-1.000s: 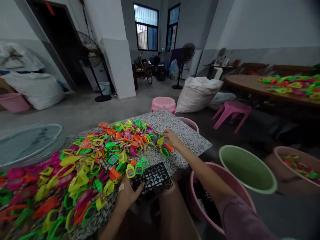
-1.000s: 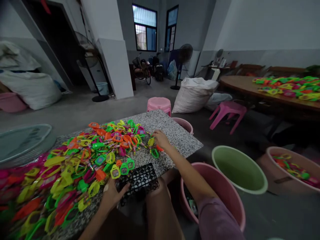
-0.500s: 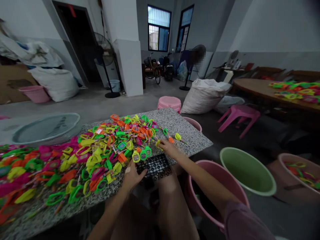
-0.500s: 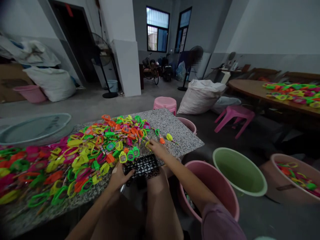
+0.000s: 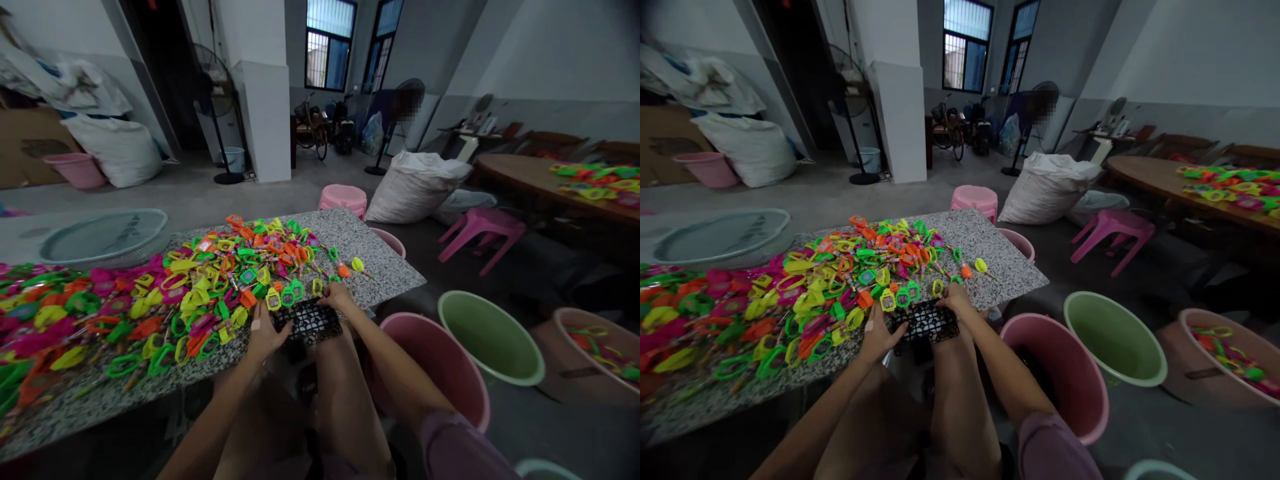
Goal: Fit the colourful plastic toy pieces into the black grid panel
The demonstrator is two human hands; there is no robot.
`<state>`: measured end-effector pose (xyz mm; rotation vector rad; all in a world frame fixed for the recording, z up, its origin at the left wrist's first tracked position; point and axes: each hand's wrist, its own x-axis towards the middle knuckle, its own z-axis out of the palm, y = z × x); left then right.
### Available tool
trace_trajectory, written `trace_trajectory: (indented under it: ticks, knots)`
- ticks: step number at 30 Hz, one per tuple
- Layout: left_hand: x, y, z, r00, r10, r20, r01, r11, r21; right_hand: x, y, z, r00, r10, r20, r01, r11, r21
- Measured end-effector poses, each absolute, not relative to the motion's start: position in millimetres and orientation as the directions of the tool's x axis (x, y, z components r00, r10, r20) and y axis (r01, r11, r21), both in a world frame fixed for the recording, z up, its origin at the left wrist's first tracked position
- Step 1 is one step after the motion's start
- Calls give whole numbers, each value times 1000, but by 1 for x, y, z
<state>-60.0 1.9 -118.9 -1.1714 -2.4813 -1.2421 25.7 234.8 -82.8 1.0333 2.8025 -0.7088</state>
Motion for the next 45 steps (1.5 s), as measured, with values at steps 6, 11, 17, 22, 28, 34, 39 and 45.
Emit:
trace_trajectory:
  ticks: [6,11,17,22,28,34,39,45]
  knots:
    - [-50,11,-70,-601,457,655,796,275,539,32,212,-100,-797,603,34,374,536,-757]
    - [-75,38,-52,-444,760,475,863,220,455,22,181,-104,-840,531,116,270,593,-758]
    - [-99,41,-64,-332,841,428,876,107,469,17,172,-95,-866,497,51,348,673,-652]
    - [-103,44,-57,-304,867,395,904,131,408,21,169,-94,-868,496,-4,375,652,-659]
    - [-108,47,-41,-231,900,369,961,151,232,45,237,-80,-717,692,88,505,601,-619]
    - [-103,60,-43,-222,941,255,968,181,174,42,261,-79,-659,751,-34,707,603,-370]
    - [-101,60,-50,-277,913,299,958,241,153,44,267,-76,-765,642,-48,633,736,-239]
    - [-113,62,-45,-230,955,187,956,186,227,31,295,-63,-991,115,-75,115,993,2]
